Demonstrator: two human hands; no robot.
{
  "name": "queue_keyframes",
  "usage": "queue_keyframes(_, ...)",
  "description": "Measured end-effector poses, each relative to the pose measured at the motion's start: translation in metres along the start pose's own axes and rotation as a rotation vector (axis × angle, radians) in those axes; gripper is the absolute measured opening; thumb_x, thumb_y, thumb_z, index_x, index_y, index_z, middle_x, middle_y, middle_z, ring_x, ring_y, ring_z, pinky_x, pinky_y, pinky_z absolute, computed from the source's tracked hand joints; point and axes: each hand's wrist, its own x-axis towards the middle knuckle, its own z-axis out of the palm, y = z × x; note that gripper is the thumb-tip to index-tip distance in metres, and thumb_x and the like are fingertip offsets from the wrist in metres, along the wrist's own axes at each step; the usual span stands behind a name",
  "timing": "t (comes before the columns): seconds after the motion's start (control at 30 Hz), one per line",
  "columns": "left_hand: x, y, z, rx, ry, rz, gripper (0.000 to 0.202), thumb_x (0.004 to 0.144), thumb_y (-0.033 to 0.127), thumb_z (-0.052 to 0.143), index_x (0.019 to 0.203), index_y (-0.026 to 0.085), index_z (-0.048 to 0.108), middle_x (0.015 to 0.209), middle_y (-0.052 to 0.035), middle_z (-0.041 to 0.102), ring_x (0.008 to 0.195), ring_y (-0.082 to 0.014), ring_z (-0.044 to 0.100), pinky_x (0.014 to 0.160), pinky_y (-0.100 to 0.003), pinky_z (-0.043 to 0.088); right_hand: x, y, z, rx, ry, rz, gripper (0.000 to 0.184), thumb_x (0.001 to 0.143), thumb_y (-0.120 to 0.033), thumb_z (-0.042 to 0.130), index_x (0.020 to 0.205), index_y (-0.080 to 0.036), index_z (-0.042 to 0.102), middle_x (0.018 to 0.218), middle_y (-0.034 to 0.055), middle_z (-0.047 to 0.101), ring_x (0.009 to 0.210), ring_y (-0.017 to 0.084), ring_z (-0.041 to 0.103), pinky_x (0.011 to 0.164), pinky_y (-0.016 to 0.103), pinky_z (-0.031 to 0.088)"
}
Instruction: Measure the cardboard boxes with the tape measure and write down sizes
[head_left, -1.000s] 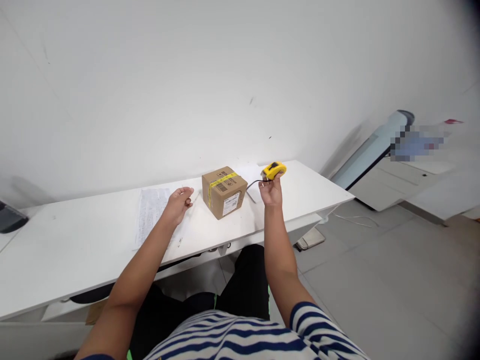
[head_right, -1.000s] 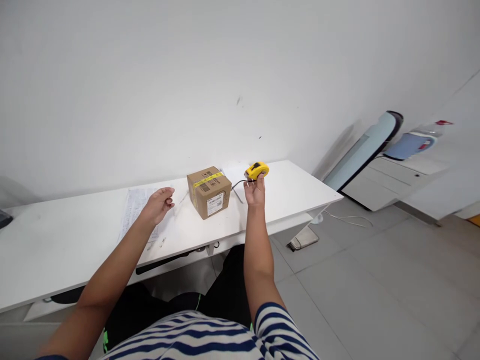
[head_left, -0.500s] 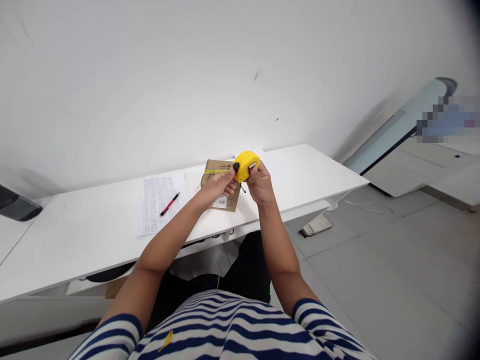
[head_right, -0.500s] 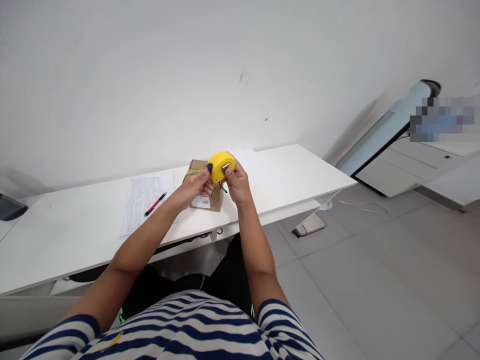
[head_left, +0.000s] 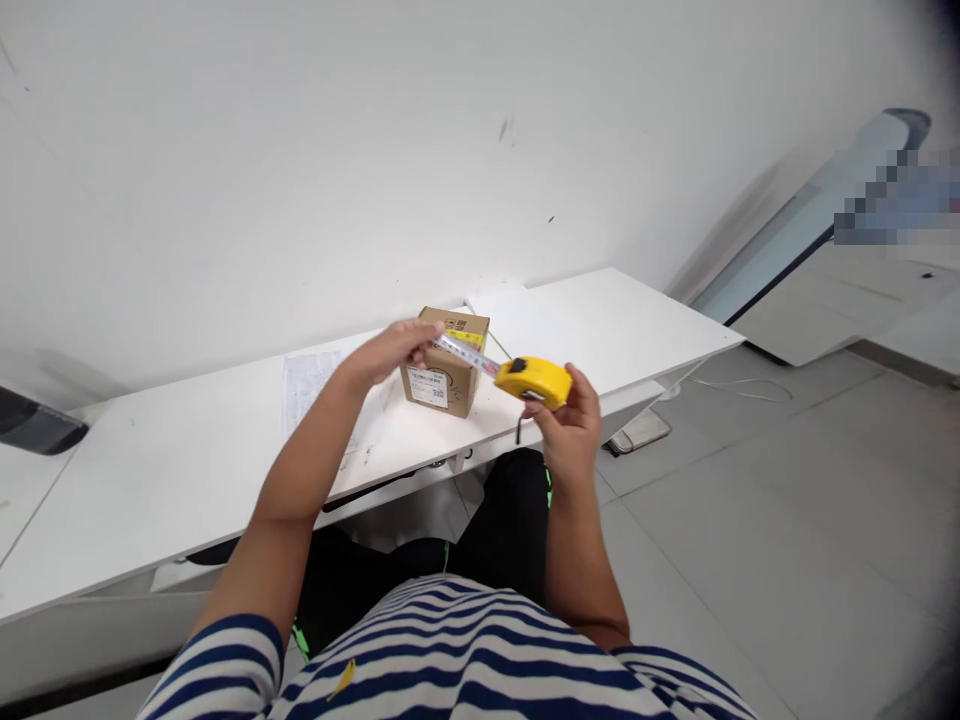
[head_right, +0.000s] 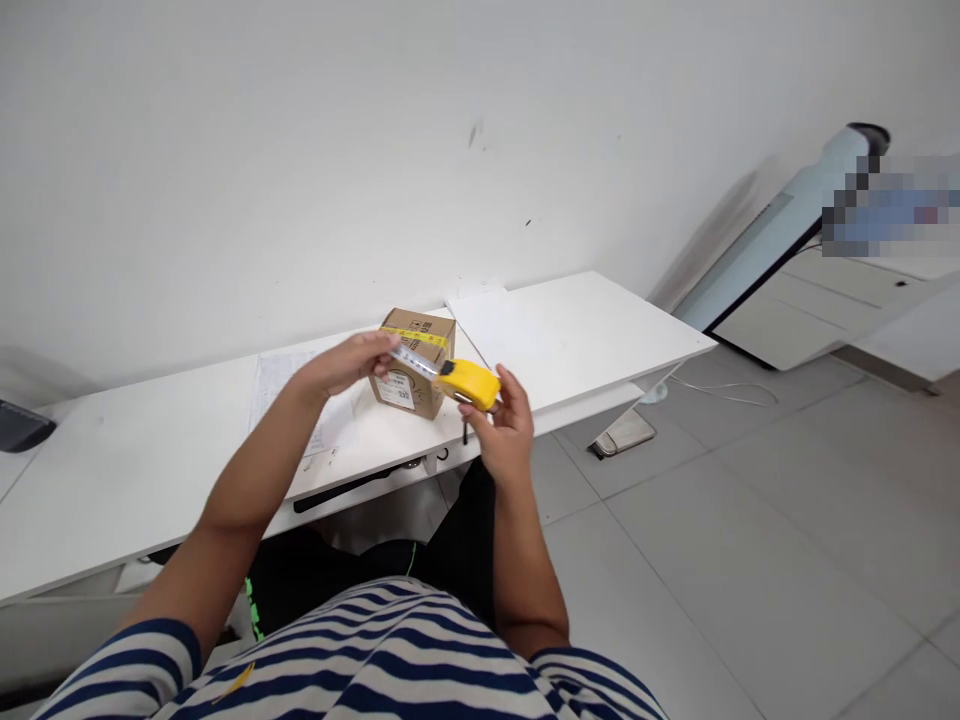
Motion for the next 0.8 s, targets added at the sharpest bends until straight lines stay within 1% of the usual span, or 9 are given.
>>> queue_keyframes(0.03,0.007,0.005,-0.015,0.04,0.068,0.014,0.041,0.077,0.052,0.081,0.073,0.018,0.059,0.062,0.0022,0.048,0.055,-0.0088,0.045,0.06,-0.026,0.046,0.002,0.0,-0.011,-0.015,0.048,-0.006,0.073,0.063,-0.041,0.09,0.129,-0.03,0.062,0.122,0.0067,0.063,0.081,0.016,0.064,0.059,0.029,0.059)
queue_keyframes(0.13,0.035,0.008,-0.062,0.124,0.393,0.05,0.034,0.083,0.042,0.077,0.071,0.019,0.054,0.066,0.0008,0.05,0.059,-0.01,0.046,0.063,-0.027,0.045,0.022,0.005,-0.042,-0.065,0.175,0.025,0.077,0.065,-0.047,0.086,0.135,-0.028,0.061,0.121,0.0065,0.065,0.069,0.011,0.06,0.058,0.028,0.056)
queue_keyframes(0.2,0.052,-0.002,-0.087,0.134,0.47,-0.011,0.032,0.085,0.041,0.074,0.072,0.02,0.054,0.068,-0.0003,0.051,0.062,-0.0118,0.048,0.067,-0.029,0.047,0.039,0.01,-0.055,-0.1,0.211,0.059,0.08,0.068,-0.049,0.083,0.141,-0.028,0.058,0.121,0.0057,0.066,0.066,0.009,0.057,0.059,0.027,0.055)
queue_keyframes(0.27,0.064,-0.019,-0.098,0.193,0.471,-0.114,0.033,0.08,0.046,0.077,0.072,0.02,0.057,0.072,-0.002,0.056,0.065,-0.0143,0.053,0.067,-0.03,0.048,0.054,0.016,-0.056,-0.131,0.204,0.086,0.082,0.069,-0.05,0.08,0.144,-0.029,0.056,0.123,0.0054,0.066,0.069,0.009,0.057,0.062,0.026,0.055)
queue_keyframes(0.4,0.069,-0.043,-0.085,0.24,0.29,-0.225,0.05,0.067,0.064,0.08,0.083,0.02,0.065,0.082,-0.0056,0.068,0.072,-0.0184,0.062,0.066,-0.03,0.049,0.067,0.025,-0.019,-0.175,0.09,0.108,0.083,0.068,-0.052,0.078,0.145,-0.028,0.056,0.127,0.0048,0.066,0.072,0.01,0.057,0.064,0.027,0.056)
queue_keyframes(0.47,0.067,-0.044,-0.071,0.249,0.2,-0.247,0.056,0.062,0.069,0.08,0.085,0.02,0.066,0.085,-0.0073,0.073,0.077,-0.0208,0.066,0.068,-0.03,0.05,0.067,0.027,0.007,-0.209,0.04,0.118,0.082,0.071,-0.053,0.076,0.146,-0.027,0.055,0.127,0.005,0.067,0.07,0.009,0.055,0.063,0.026,0.055)
queue_keyframes(0.57,0.063,-0.039,-0.059,0.256,0.185,-0.267,0.056,0.058,0.067,0.084,0.083,0.02,0.066,0.086,-0.0074,0.076,0.083,-0.0226,0.068,0.071,-0.03,0.05,0.062,0.027,0.032,-0.247,0.033,0.124,0.08,0.078,-0.055,0.07,0.15,-0.025,0.051,0.13,0.0065,0.066,0.071,0.01,0.053,0.062,0.025,0.054)
queue_keyframes(0.67,0.06,-0.035,-0.057,0.256,0.214,-0.253,0.054,0.058,0.063,0.086,0.081,0.02,0.065,0.085,-0.0067,0.074,0.082,-0.0211,0.068,0.071,-0.03,0.049,0.057,0.028,0.032,-0.268,0.024,0.107,0.08,0.08,-0.055,0.069,0.151,-0.026,0.049,0.137,0.0072,0.063,0.072,0.01,0.053,0.064,0.025,0.054)
queue_keyframes(0.8,0.066,-0.039,-0.053,0.328,0.328,-0.143,0.044,0.071,0.052,0.083,0.072,0.02,0.052,0.068,0.0001,0.062,0.063,-0.0147,0.056,0.061,-0.027,0.042,0.059,0.031,0.023,-0.329,0.025,0.112,0.078,0.082,-0.055,0.067,0.151,-0.025,0.048,0.129,0.0068,0.066,0.072,0.011,0.055,0.069,0.027,0.055)
